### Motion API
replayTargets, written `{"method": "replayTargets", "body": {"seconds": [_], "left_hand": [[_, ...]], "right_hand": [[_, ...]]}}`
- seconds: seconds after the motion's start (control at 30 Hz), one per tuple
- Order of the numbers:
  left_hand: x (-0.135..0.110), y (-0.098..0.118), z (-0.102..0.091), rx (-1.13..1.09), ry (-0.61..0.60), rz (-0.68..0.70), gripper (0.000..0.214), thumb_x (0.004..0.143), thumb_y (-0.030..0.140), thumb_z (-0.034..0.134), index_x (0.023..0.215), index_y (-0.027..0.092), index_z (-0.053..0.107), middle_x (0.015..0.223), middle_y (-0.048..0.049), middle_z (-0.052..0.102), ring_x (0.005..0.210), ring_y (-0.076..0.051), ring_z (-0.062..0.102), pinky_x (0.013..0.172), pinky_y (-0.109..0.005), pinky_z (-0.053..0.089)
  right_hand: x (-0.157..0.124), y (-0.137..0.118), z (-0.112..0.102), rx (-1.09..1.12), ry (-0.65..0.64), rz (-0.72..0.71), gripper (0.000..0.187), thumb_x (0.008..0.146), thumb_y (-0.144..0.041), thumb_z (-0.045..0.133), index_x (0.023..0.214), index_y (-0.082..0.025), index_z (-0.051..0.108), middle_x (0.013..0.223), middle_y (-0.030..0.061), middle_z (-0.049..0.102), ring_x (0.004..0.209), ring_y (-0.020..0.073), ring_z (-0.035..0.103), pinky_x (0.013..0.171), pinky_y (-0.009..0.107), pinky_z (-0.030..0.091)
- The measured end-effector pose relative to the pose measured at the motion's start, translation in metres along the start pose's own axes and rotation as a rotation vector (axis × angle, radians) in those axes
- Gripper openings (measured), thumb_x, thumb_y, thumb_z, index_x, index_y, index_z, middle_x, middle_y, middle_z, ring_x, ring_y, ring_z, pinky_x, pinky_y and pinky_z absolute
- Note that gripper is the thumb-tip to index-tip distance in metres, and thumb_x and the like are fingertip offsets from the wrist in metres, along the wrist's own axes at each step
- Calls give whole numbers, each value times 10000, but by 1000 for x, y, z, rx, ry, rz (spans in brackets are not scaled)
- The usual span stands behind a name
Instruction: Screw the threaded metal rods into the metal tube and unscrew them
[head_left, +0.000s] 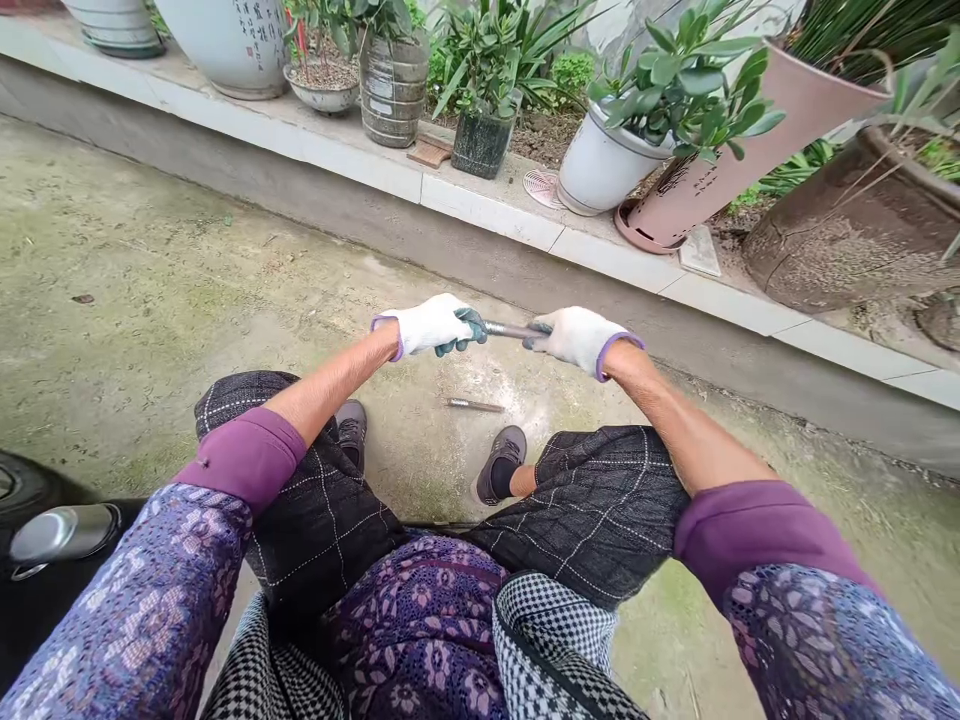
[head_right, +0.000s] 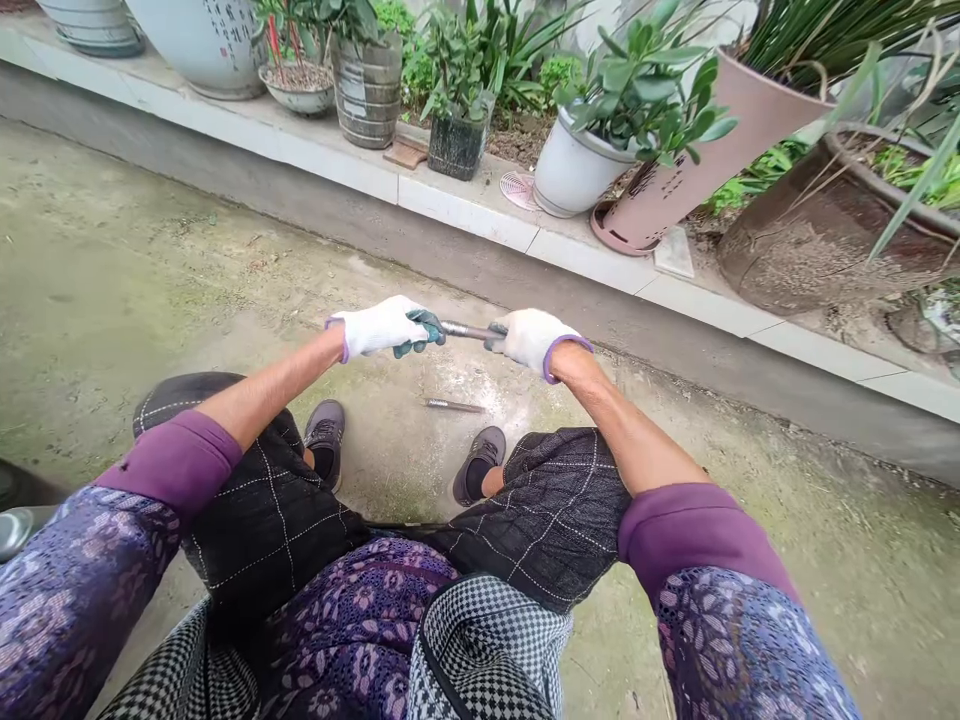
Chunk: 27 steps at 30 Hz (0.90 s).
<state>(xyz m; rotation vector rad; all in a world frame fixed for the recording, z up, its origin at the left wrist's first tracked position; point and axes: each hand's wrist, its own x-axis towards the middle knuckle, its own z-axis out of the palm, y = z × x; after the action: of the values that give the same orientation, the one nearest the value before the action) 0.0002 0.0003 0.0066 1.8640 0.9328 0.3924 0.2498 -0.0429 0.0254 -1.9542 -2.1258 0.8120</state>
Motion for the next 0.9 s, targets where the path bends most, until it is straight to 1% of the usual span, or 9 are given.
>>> {"method": "replayTargets", "body": {"seconds": [0.1, 0.17, 0.3, 0.4, 0.5, 0.57, 0.67, 0.8, 0.9], "left_hand": [[4, -3, 5, -100, -25, 4, 339, 780, 154, 567, 1064, 125, 749, 739, -41, 683, 456, -64, 489, 432, -175, 413], [8, -6, 6, -151, -29, 31, 342, 798, 167, 562, 1085, 118, 741, 788, -60, 701, 455, -61, 486, 432, -176, 415], [9, -6, 1, -177, -40, 70, 312, 800, 174, 567, 1048, 104, 744, 792, -70, 700, 464, -65, 492, 436, -179, 413], [5, 0, -7, -116, 19, 79, 273, 781, 163, 584, 985, 106, 756, 732, -49, 677, 489, -70, 510, 460, -173, 419], [2, 6, -12, -58, 70, 87, 268, 752, 137, 590, 956, 118, 762, 720, -36, 660, 530, -77, 535, 474, -165, 420], [1, 6, -11, -10, 53, 67, 268, 735, 127, 592, 940, 126, 765, 695, -28, 646, 522, -80, 534, 462, -167, 413], [1, 4, -2, 21, 9, 21, 278, 738, 133, 588, 951, 131, 767, 670, -19, 638, 473, -79, 507, 436, -181, 404], [4, 1, 8, -78, -33, 1, 318, 775, 151, 567, 1033, 133, 754, 709, -27, 668, 440, -66, 481, 433, -182, 408], [6, 0, 6, -138, -54, 12, 307, 789, 169, 564, 1033, 132, 748, 689, -26, 661, 426, -60, 468, 434, -176, 405]], "right_hand": [[-4, -2, -14, 196, 170, 42, 329, 776, -396, 720, 987, -144, 710, 538, -43, 476, 405, 58, 372, 357, 199, 283], [-16, -10, -21, 438, 162, -34, 437, 776, -460, 730, 1045, -119, 685, 576, -34, 492, 414, 59, 386, 348, 199, 319], [-39, -24, -27, 664, -100, -214, 562, 743, -507, 754, 1116, -97, 660, 566, -44, 495, 389, 60, 381, 325, 200, 327], [-42, -26, -20, 503, -397, -176, 527, 732, -497, 762, 1083, -111, 689, 564, -38, 515, 388, 62, 398, 326, 195, 327], [-31, -20, -7, 195, -488, -69, 394, 761, -458, 732, 1017, -160, 713, 578, -38, 516, 404, 61, 404, 331, 184, 316], [-19, -13, -2, -34, -373, -3, 291, 788, -414, 693, 960, -181, 719, 555, -45, 489, 403, 62, 397, 334, 181, 296], [-3, -1, -6, -221, -31, 49, 235, 796, -363, 668, 933, -181, 722, 527, -46, 476, 402, 63, 395, 349, 182, 272], [-6, 2, -24, 189, 278, 41, 393, 791, -434, 676, 1064, -151, 692, 563, -43, 478, 408, 69, 388, 347, 194, 316], [-24, -8, -31, 535, 147, -90, 531, 741, -498, 723, 1105, -116, 671, 575, -40, 478, 412, 74, 385, 335, 209, 339]]}}
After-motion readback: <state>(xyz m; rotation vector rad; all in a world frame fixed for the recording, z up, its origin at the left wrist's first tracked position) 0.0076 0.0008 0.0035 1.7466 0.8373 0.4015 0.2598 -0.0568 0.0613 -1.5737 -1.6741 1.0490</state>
